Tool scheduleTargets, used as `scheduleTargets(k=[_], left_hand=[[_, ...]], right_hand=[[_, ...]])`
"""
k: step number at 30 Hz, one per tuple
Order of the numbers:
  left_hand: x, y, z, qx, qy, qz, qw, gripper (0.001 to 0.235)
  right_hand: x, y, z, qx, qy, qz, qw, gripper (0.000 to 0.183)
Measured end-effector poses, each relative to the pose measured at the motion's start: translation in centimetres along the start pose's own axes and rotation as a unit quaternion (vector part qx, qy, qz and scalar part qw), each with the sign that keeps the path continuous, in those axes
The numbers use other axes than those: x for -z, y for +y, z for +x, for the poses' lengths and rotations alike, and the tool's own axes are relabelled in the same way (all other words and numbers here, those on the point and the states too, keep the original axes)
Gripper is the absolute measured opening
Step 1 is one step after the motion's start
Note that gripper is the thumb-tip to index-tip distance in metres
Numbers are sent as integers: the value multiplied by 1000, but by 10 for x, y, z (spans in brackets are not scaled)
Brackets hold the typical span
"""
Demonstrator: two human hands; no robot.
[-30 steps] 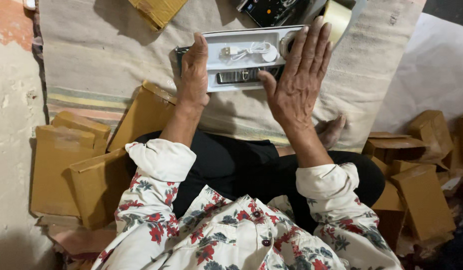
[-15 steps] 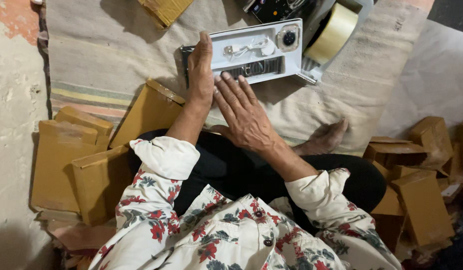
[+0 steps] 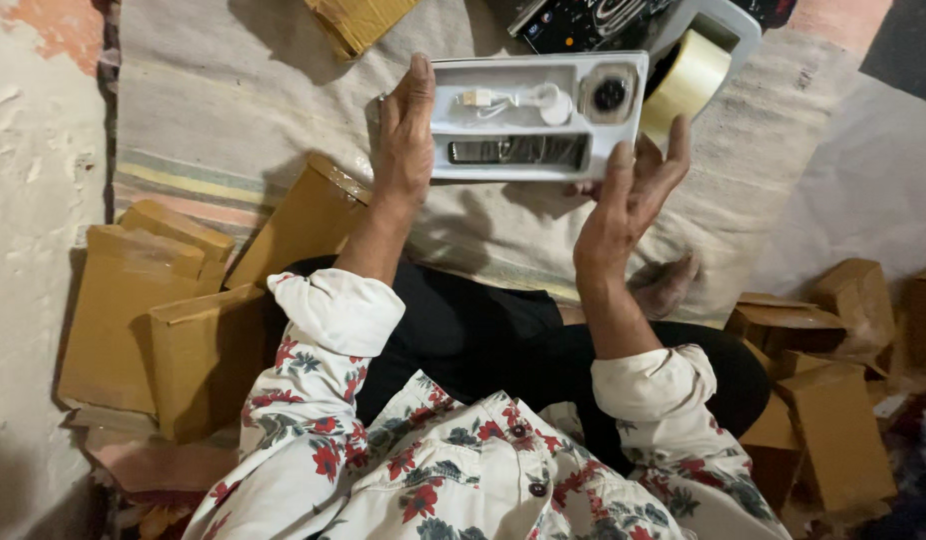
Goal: The person sits on the floor and packs smartwatch boxes into small cardboard shipping boxes. They open the product packaging, place the contents into the shipping box, fold the flaps, and seal the box with packing tape using a tape dispenser.
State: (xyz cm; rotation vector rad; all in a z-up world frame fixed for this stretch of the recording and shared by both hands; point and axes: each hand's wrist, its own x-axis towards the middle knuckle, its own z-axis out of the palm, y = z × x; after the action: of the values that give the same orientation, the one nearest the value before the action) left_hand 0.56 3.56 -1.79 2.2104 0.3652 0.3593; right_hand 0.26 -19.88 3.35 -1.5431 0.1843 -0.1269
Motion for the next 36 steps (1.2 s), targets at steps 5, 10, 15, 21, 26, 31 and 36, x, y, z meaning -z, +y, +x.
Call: scheduleTargets(k=[5,10,15,21,26,31,36], left_hand=[[12,21,7,-48,-88,-250,963,72],[21,49,10,-305,-9,84,949,117],[-1,72,-14,-370,-99,158,910,132],[0,68,-24,-306,-216,127,919,144],[28,50,0,-251,-175,215,927,160],[33,41,5,-159,-197,145,957,143],[17,28,6,-167,-153,60,972,137]], right_hand=[[9,5,22,106,-86,1,991,41],[10,14,27,86,-58,8,995,39],[0,15,12,21,-59,-101,993,42],[-12,26,-7,43,-152,-132,979,40],[9,28,34,62,-59,-83,993,35],[20,14,39,73,-87,69,991,37],[10,9,22,-30,-120,202,972,37]])
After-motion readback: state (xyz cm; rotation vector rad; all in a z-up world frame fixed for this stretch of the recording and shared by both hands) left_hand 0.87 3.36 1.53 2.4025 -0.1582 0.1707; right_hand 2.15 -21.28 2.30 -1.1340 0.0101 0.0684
